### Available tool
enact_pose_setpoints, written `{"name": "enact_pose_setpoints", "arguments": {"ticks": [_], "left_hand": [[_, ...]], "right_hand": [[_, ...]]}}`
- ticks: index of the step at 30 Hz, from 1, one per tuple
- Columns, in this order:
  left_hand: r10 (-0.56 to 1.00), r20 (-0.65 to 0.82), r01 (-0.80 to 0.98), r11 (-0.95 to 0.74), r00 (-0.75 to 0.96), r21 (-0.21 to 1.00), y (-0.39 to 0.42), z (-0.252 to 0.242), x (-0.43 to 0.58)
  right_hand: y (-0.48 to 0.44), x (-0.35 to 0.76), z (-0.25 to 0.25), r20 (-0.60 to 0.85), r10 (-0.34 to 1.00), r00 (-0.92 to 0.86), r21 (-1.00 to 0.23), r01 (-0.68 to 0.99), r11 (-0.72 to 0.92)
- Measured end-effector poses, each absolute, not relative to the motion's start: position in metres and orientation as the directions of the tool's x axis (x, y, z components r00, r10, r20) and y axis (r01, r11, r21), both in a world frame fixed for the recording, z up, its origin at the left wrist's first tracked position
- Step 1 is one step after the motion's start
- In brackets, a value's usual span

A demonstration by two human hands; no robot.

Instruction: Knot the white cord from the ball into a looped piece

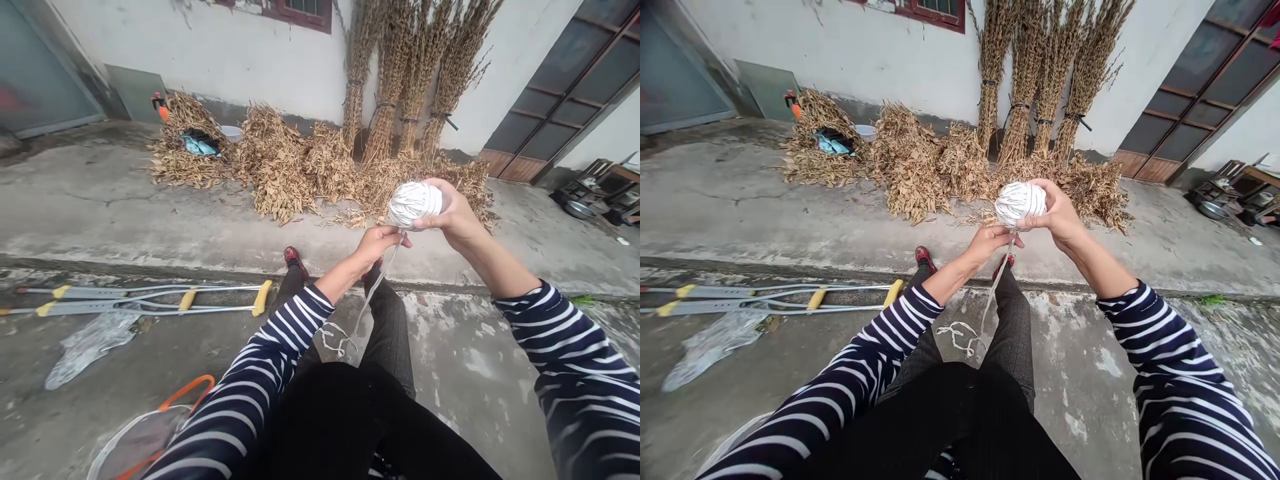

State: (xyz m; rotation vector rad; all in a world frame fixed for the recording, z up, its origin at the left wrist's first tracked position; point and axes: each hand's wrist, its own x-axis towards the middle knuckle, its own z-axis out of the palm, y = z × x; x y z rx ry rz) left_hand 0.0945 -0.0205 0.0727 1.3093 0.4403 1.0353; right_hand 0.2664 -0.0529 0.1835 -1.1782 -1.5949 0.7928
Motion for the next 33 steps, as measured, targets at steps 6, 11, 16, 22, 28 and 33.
{"name": "enact_pose_setpoints", "arguments": {"ticks": [6,11,16,22,28,33], "left_hand": [[0.796,0.110,-0.313,0.103,0.595,0.944,-0.036,0.058,0.077],[0.726,0.054,-0.259,0.174,0.686,0.950,-0.049,0.051,0.056],[0.693,0.039,-0.267,0.224,0.720,0.937,-0.057,0.065,0.035],[0.713,0.119,-0.333,0.168,0.691,0.928,-0.047,0.092,0.023],[0.859,0.076,-0.422,0.170,0.506,0.891,-0.021,0.096,0.027],[0.904,-0.010,-0.393,0.196,0.428,0.898,-0.007,0.086,0.029]], "right_hand": [[-0.043,0.267,0.164,0.436,0.899,-0.037,-0.798,0.446,0.405],[-0.033,0.272,0.142,0.502,0.865,-0.017,-0.696,0.585,0.416],[-0.025,0.277,0.107,0.499,0.863,-0.081,-0.620,0.662,0.421],[-0.032,0.270,0.066,0.456,0.853,-0.255,-0.553,0.670,0.496],[-0.057,0.249,0.049,0.156,0.966,-0.206,-0.838,0.491,0.240],[-0.067,0.240,0.046,0.057,0.966,-0.254,-0.951,0.281,0.130]]}}
